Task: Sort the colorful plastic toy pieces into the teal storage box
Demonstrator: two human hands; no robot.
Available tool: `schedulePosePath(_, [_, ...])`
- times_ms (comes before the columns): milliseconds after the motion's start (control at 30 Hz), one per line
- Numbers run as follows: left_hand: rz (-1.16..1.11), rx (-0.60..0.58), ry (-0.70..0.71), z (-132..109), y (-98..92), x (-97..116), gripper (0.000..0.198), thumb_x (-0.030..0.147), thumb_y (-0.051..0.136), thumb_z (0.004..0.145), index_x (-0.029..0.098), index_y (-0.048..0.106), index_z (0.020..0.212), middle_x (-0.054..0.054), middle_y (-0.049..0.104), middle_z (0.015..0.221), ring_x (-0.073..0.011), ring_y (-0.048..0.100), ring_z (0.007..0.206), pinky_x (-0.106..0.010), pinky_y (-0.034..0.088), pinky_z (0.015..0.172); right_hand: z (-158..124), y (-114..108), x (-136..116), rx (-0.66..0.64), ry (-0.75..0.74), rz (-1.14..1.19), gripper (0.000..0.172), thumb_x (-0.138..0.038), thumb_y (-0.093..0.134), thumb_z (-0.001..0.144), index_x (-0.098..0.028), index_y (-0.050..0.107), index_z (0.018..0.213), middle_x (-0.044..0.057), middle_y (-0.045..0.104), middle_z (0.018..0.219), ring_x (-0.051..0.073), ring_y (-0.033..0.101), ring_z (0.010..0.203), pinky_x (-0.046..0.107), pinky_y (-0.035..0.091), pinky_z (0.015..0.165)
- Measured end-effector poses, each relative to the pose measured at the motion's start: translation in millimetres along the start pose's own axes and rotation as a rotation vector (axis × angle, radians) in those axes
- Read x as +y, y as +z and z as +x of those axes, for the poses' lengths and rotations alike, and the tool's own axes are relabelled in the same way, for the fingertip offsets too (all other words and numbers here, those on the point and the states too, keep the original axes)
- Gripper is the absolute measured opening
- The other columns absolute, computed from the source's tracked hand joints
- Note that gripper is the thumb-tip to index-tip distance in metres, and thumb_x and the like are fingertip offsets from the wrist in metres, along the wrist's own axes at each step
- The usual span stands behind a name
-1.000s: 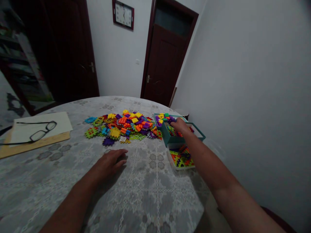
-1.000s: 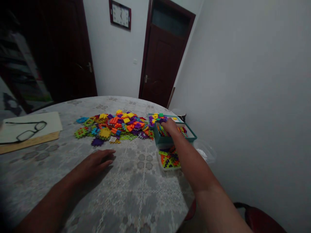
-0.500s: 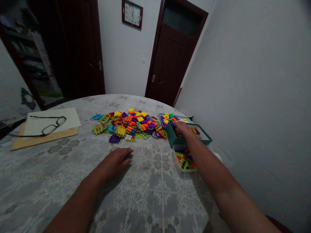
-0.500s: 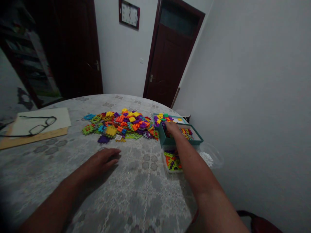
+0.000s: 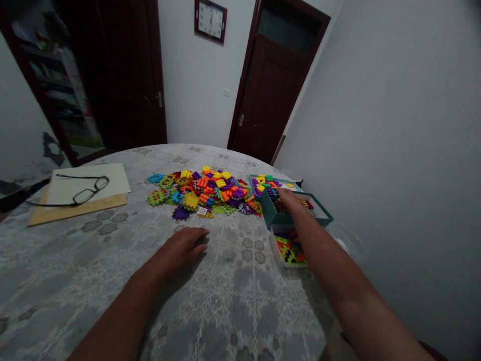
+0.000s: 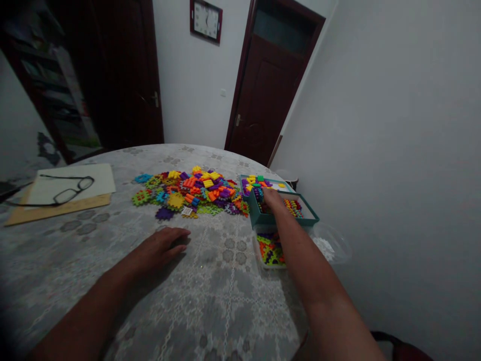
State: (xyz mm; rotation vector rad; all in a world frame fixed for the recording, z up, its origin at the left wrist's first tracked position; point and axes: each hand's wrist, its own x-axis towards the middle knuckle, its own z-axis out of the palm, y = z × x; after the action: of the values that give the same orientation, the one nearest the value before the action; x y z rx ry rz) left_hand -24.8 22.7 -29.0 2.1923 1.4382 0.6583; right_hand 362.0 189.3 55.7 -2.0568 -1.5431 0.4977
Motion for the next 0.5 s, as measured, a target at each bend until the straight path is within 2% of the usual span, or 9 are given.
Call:
schedulePosePath(133, [-0.029, 0.029, -0.003, -3, -0.6, 3, 0.041, 0.037, 0.064, 0.092, 0.025, 0.077, 0.129, -0.013, 0.078, 0.132, -0.034, 0.07, 0.124, -0.048, 0.051, 0.112, -4, -7, 1, -0.01, -0.01, -0.002, 0.049, -0.04, 0.036, 0.109, -0.014, 0.077, 0.115, 0.015, 0.081, 0.097, 0.028, 0.077, 0.082, 0.037, 0.06, 0.08])
schedulePosePath(200, [-0.022, 0.034, -0.007, -5, -1.8, 7, 0.04, 0.035, 0.064, 0.091, 0.026, 0.077, 0.128, -0.013, 0.079, 0.131, -0.0333, 0.07, 0.123, -0.047, 0.052, 0.112, -10, -11, -2, 0.043, -0.065, -0.024, 0.046, -0.038, 0.038, 0.107, -0.014, 0.077, 0.114, 0.018, 0.08, 0.109, 0.032, 0.076, 0.1, 0.039, 0.058, 0.092])
schedulePosePath(267, [-0.01, 0.035, -0.007, -6, -3.0, 11, 0.039, 0.033, 0.063, 0.092, 0.027, 0.077, 0.127, -0.012, 0.079, 0.131, -0.0325, 0.071, 0.121, -0.047, 0.052, 0.111, -21, -13, -8, 0.127, -0.137, -0.041, 0.045, -0.037, 0.04, 0.106, -0.013, 0.075, 0.119, 0.022, 0.076, 0.127, 0.034, 0.068, 0.122, 0.041, 0.051, 0.106])
schedulePosePath(333, [0.001, 0.034, -0.008, -7, -3.1, 13, 0.039, 0.032, 0.062, 0.092, 0.027, 0.077, 0.128, -0.012, 0.079, 0.129, -0.0318, 0.071, 0.121, -0.046, 0.053, 0.11, -37, -10, -18, 0.211, -0.265, -0.036, 0.045, -0.037, 0.04, 0.106, -0.013, 0.074, 0.125, 0.022, 0.073, 0.135, 0.034, 0.063, 0.13, 0.042, 0.046, 0.114])
schedulePosePath(400, [0.023, 0.048, -0.011, -6, -2.0, 13, 0.038, 0.031, 0.061, 0.094, 0.025, 0.076, 0.129, -0.013, 0.078, 0.13, -0.0315, 0.071, 0.122, -0.046, 0.053, 0.11, -58, 0, -31, 0.229, -0.439, -0.022, 0.044, -0.038, 0.043, 0.106, -0.015, 0.074, 0.127, 0.019, 0.074, 0.133, 0.032, 0.066, 0.124, 0.041, 0.046, 0.113])
schedulePosePath(500, [0.065, 0.107, -0.032, -3, 1.2, 7, 0.037, 0.03, 0.059, 0.098, 0.022, 0.075, 0.13, -0.015, 0.077, 0.132, -0.0321, 0.069, 0.125, -0.047, 0.052, 0.112, -86, 28, -58, 0.078, -0.683, -0.059, 0.041, -0.038, 0.051, 0.105, -0.017, 0.075, 0.131, 0.016, 0.074, 0.136, 0.03, 0.067, 0.124, 0.04, 0.047, 0.115])
